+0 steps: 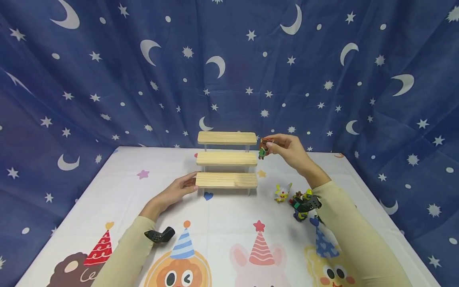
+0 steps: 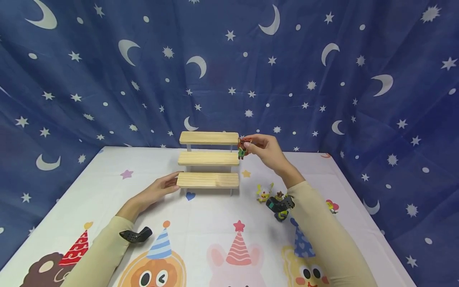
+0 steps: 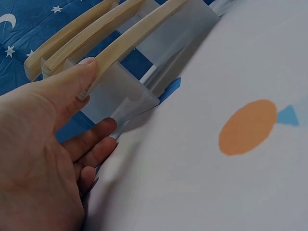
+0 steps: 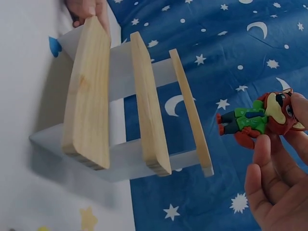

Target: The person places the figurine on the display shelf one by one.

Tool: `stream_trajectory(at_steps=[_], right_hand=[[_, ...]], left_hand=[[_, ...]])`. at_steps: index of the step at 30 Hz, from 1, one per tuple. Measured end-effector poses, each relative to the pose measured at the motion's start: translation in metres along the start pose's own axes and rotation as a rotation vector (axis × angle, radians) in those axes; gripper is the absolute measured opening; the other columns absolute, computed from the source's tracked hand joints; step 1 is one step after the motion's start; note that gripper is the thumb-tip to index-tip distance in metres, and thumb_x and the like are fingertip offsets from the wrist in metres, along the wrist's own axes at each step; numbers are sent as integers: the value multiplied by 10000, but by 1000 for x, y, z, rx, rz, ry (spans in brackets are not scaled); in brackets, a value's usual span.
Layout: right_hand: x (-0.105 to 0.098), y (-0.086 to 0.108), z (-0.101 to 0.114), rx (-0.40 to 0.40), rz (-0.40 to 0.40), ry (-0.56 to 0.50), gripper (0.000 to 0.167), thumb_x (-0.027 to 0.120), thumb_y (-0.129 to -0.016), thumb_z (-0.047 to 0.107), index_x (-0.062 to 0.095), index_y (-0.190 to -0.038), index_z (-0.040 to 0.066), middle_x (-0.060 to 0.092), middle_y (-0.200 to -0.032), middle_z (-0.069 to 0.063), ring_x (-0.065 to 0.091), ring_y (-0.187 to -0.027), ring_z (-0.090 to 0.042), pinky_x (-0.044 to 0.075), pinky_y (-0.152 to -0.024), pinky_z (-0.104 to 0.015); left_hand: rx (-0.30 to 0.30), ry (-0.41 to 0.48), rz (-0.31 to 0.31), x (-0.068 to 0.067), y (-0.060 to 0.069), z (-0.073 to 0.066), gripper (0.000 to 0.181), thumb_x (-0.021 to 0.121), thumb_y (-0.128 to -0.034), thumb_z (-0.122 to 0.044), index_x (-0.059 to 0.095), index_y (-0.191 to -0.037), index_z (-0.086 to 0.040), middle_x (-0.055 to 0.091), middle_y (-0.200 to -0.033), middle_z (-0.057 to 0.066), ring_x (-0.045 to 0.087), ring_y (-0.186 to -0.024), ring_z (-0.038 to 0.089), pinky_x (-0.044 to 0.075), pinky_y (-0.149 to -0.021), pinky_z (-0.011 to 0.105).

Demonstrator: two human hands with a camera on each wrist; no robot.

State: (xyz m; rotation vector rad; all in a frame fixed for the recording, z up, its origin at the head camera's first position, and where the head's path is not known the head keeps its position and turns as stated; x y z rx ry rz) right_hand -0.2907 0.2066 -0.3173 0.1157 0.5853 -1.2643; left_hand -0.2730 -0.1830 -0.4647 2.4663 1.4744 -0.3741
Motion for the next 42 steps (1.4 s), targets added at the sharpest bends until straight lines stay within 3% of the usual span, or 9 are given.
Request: stream_trajectory(at_steps=[5, 15, 20, 27, 35, 42], right_hand=[[4, -15, 5, 43, 14, -9, 365, 595, -1035, 261, 632, -1352, 85, 707, -1237, -115, 688, -944, -56, 552, -889, -256], [20, -42, 22, 36, 34, -49, 392, 607, -1027, 281, 624, -1371, 95, 689, -1276, -96, 662, -957, -81, 538, -851, -257], [29, -54, 32, 28, 22, -78, 385, 610, -1024, 282, 633, -1362, 97, 698, -1264, -78, 659, -994, -86, 533, -872, -317], [41, -66, 37, 46, 51, -90, 393, 599, -1030, 277, 617, -1382, 103, 648, -1364, -147, 641, -1101, -177, 518, -981, -447], [51, -76, 43, 60, 34, -118, 383, 604, -1029, 282, 627, -1370, 110, 669, -1342, -136, 666, -1067, -158, 539, -942, -367], [72, -85, 44, 63, 40, -151, 362, 608, -1026, 272, 639, -1351, 117, 687, -1302, -127, 677, -1015, -140, 540, -923, -377]], left_hand=[[-10, 11, -3, 1, -1, 3, 710, 602, -1025, -300, 252, -1616, -120, 401, -1587, 224, 403, -1459, 415, 312, -1218, 575], [-6, 12, -1, 1, 0, 5, 720, 601, -1027, -286, 233, -1619, -103, 404, -1584, 234, 433, -1437, 416, 341, -1201, 576], [9, 12, -15, -2, 0, 6, 712, 598, -1028, -288, 241, -1617, -109, 419, -1572, 235, 443, -1424, 416, 346, -1194, 586], [-15, 7, -22, -2, -1, 6, 705, 596, -1029, -287, 246, -1617, -117, 406, -1581, 236, 427, -1437, 424, 333, -1201, 590], [-26, 18, -16, 2, -4, -1, 723, 608, -1021, -312, 245, -1619, -129, 384, -1599, 222, 402, -1458, 417, 313, -1215, 586], [-40, 9, -18, 3, 0, 0, 724, 603, -1024, -316, 238, -1621, -127, 378, -1603, 223, 414, -1447, 408, 331, -1206, 579]])
Point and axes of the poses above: each hand's wrist, its own y-axis away from the middle knuckle, its own x-axis out of the palm, z = x × y, the point moved 1 cm from there along -y, towards the middle knuckle
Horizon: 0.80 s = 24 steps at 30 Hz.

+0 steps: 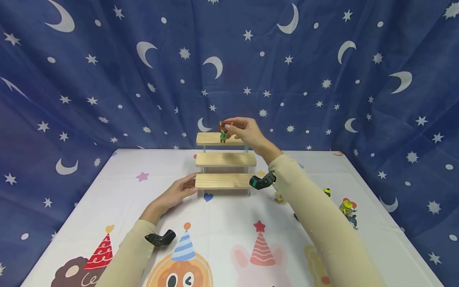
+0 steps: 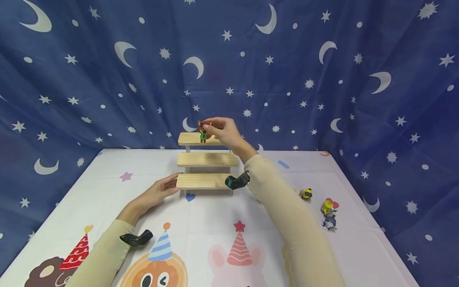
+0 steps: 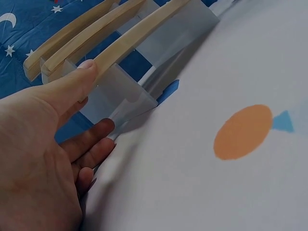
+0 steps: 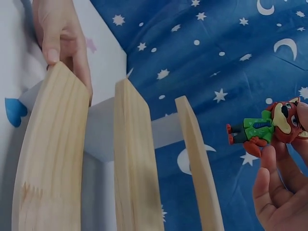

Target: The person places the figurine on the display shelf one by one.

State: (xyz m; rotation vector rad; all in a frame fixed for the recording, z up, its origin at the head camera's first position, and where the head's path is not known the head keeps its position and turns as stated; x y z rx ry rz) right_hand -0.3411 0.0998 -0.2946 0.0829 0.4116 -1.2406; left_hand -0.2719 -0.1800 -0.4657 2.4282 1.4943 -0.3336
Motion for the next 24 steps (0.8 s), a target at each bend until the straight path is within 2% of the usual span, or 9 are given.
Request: stream_trajectory(at_steps=[6, 11, 18, 24], right_hand=[[12, -12, -1, 6, -13, -25, 349, 610, -1025, 248, 634, -1339, 97, 673, -1308, -128, 660, -1042, -174, 536, -930, -391], [18, -21, 3, 6, -25, -36, 343, 611, -1025, 243, 641, -1327, 82, 674, -1307, -144, 663, -1057, -195, 539, -933, -392], [28, -32, 7, 34, -32, -58, 353, 631, -1014, 248, 651, -1329, 88, 680, -1300, -154, 684, -1021, -220, 541, -893, -367], [38, -38, 8, 46, -31, -67, 362, 638, -1010, 246, 648, -1329, 75, 687, -1286, -171, 671, -991, -210, 533, -900, -391]], left_hand=[[-12, 1, -3, -1, 3, 1, 741, 614, -1016, -334, 237, -1621, -130, 370, -1608, 221, 401, -1457, 409, 328, -1209, 578], [4, 2, -7, -2, 2, 1, 733, 613, -1018, -322, 244, -1618, -121, 385, -1597, 226, 414, -1446, 410, 331, -1207, 577], [19, -6, 5, -1, -1, 1, 723, 605, -1023, -324, 246, -1619, -126, 395, -1594, 216, 433, -1431, 398, 345, -1200, 573], [17, -2, -9, 0, -1, 2, 713, 608, -1021, -315, 259, -1616, -133, 414, -1582, 218, 451, -1416, 395, 348, -1196, 577]])
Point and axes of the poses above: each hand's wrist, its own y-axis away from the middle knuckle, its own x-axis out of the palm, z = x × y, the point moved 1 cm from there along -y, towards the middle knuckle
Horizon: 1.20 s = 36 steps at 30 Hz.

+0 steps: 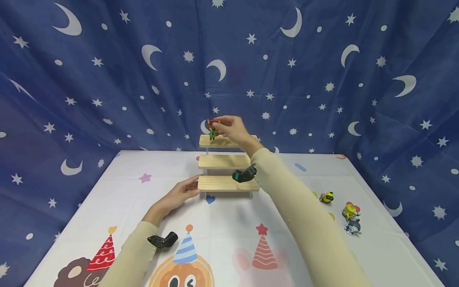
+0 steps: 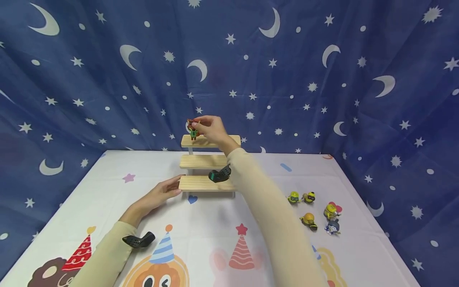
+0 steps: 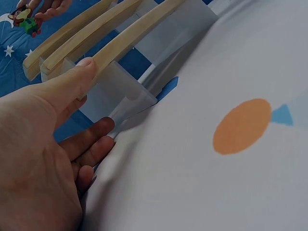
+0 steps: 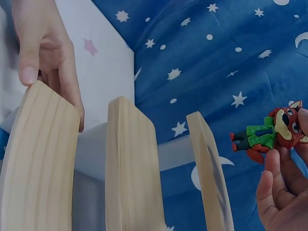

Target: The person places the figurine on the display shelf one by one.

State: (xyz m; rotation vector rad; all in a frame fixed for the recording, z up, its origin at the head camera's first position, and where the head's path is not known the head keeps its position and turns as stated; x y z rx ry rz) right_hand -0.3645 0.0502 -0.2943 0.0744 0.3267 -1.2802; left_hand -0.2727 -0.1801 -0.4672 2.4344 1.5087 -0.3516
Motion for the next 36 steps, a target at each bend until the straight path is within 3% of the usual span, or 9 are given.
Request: stream_trajectory(at_steps=[10, 21, 28, 36], right_hand=[[13, -8, -6, 25, 8, -78, 321, 639, -1005, 159, 659, -1294, 20, 682, -1269, -213, 636, -904, -157, 565, -1001, -442], [12, -4, -12, 43, 8, -2, 330, 630, -1015, 219, 659, -1314, 82, 680, -1290, -158, 619, -944, -157, 539, -815, -336], [19, -9, -10, 47, 26, -21, 348, 621, -1019, 211, 643, -1336, 67, 660, -1338, -161, 630, -1127, -224, 549, -997, -410], [25, -11, -11, 29, 5, -14, 343, 616, -1023, 233, 646, -1318, 61, 683, -1301, -165, 648, -1004, -221, 467, -713, -301]], left_hand=[[0, 6, -7, 6, 0, -3, 698, 620, -1014, -317, 292, -1608, -156, 414, -1592, 191, 447, -1429, 391, 350, -1199, 572], [-5, -9, -5, 6, -4, 0, 698, 620, -1013, -329, 293, -1609, -168, 427, -1587, 179, 442, -1437, 382, 344, -1202, 573], [-6, -14, -11, 0, -2, 2, 704, 619, -1012, -345, 290, -1610, -172, 412, -1595, 186, 435, -1441, 388, 345, -1198, 580], [5, -33, -20, 0, 0, 1, 698, 620, -1013, -327, 294, -1609, -169, 447, -1573, 178, 461, -1421, 380, 355, -1193, 577]])
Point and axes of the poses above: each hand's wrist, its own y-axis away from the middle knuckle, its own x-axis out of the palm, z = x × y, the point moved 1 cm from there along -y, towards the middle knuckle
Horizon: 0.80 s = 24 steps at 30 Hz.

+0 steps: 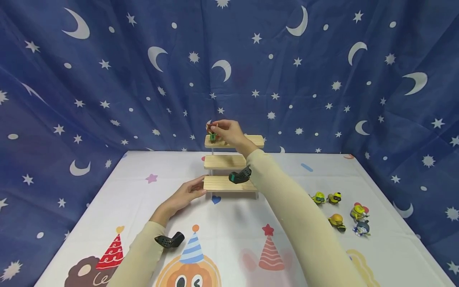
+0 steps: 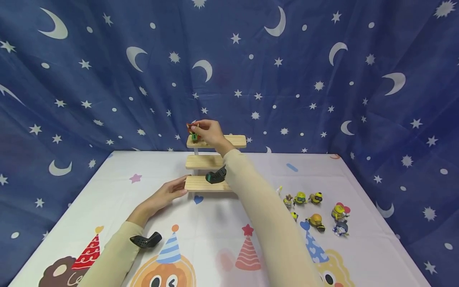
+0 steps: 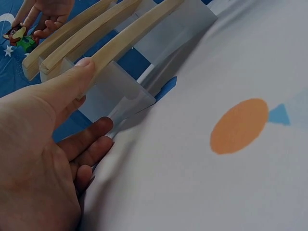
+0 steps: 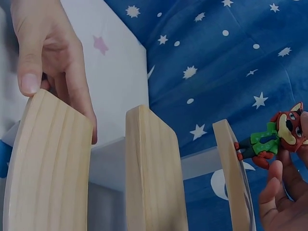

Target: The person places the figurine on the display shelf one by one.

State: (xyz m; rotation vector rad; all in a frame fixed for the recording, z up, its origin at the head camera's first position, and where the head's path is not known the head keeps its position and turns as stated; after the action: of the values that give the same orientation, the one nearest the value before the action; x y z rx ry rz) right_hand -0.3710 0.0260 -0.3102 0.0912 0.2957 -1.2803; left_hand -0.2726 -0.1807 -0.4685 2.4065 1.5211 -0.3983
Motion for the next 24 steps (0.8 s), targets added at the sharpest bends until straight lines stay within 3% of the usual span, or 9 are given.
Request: stream_trajectory(at_steps=[10, 18, 24], right_hand=[[1, -1, -3, -23, -37, 6, 308, 634, -1012, 244, 681, -1235, 36, 707, -1240, -179, 680, -1022, -270, 472, -678, -262], [5, -4, -5, -32, -50, 13, 312, 670, -990, 252, 692, -1215, 36, 696, -1257, -157, 615, -1083, -182, 492, -778, -253], [7, -5, -4, -13, -58, -4, 295, 674, -987, 255, 701, -1190, 43, 705, -1240, -143, 617, -1053, -180, 505, -777, -269]], left_hand=[[-4, 20, 6, 1, 0, 2, 707, 626, -1009, -334, 291, -1610, -172, 431, -1584, 178, 452, -1430, 384, 353, -1196, 573], [-2, 15, 4, 0, 2, -1, 697, 622, -1013, -311, 294, -1607, -148, 421, -1591, 185, 458, -1427, 387, 364, -1191, 565], [-15, 12, 7, -1, 2, -2, 708, 622, -1011, -338, 289, -1609, -157, 401, -1603, 183, 437, -1444, 393, 359, -1196, 562]])
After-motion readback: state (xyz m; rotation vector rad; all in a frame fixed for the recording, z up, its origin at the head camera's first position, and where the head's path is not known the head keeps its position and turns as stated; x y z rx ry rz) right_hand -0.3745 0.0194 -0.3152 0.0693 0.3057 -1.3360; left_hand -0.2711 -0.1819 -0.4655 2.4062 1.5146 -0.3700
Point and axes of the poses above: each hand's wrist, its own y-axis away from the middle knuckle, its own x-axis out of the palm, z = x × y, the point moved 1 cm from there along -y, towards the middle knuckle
